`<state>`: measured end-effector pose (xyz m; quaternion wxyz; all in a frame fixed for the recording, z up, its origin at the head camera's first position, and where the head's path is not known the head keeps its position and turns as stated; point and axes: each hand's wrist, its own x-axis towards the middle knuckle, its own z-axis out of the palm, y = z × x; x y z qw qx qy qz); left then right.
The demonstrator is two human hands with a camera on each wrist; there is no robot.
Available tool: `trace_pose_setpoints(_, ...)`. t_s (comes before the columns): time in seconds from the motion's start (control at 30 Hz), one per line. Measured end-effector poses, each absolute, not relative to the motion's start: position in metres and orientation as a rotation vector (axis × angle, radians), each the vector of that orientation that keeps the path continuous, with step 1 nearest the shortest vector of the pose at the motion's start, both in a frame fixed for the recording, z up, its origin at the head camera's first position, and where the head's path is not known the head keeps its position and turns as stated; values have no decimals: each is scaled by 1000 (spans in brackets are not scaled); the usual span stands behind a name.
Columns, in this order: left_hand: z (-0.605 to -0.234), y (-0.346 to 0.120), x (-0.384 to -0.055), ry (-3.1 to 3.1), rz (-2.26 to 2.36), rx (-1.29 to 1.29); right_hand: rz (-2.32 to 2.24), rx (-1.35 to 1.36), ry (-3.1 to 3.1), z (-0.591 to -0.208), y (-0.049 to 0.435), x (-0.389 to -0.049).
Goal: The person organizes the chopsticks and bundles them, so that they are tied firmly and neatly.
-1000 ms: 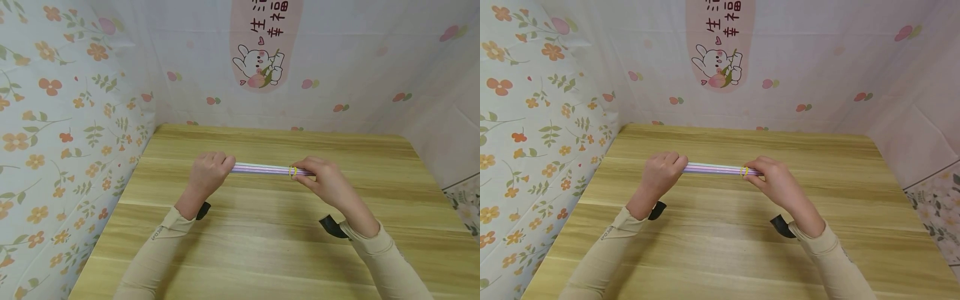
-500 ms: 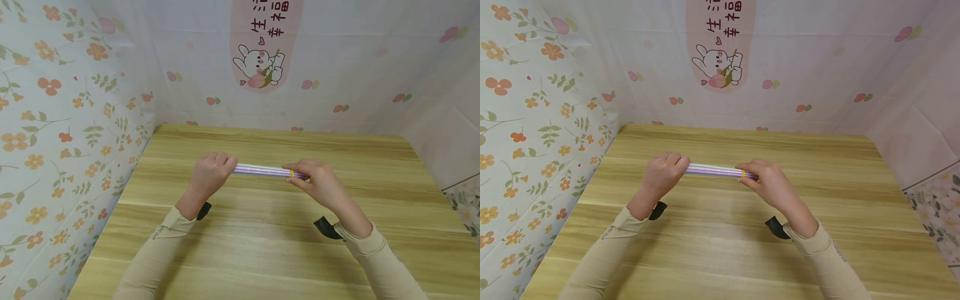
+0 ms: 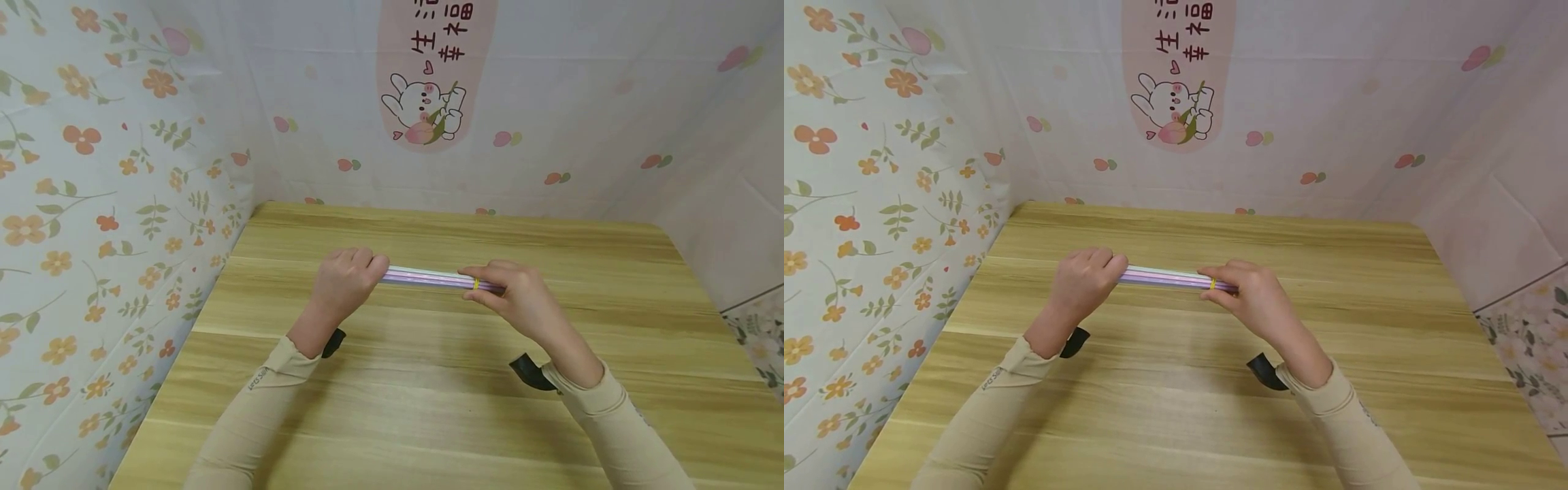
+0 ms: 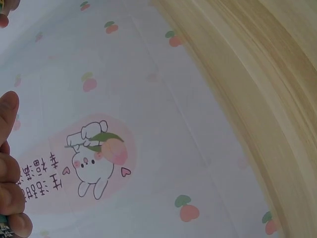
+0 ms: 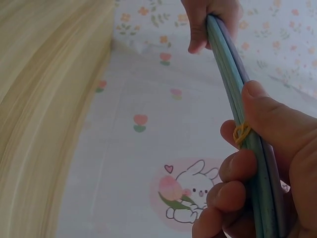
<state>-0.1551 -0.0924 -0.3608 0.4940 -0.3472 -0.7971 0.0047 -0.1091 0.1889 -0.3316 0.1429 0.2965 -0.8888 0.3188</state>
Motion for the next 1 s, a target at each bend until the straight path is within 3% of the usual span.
trace_pose_setpoints(0.57,-361,-94,-156,-1928,43,-838,829,750,-2680,-321,208,-104)
trace_pose_setpoints(1.0,-359,-92,-154,-1924,59,-832,619,866,-2585,-322,203,-102)
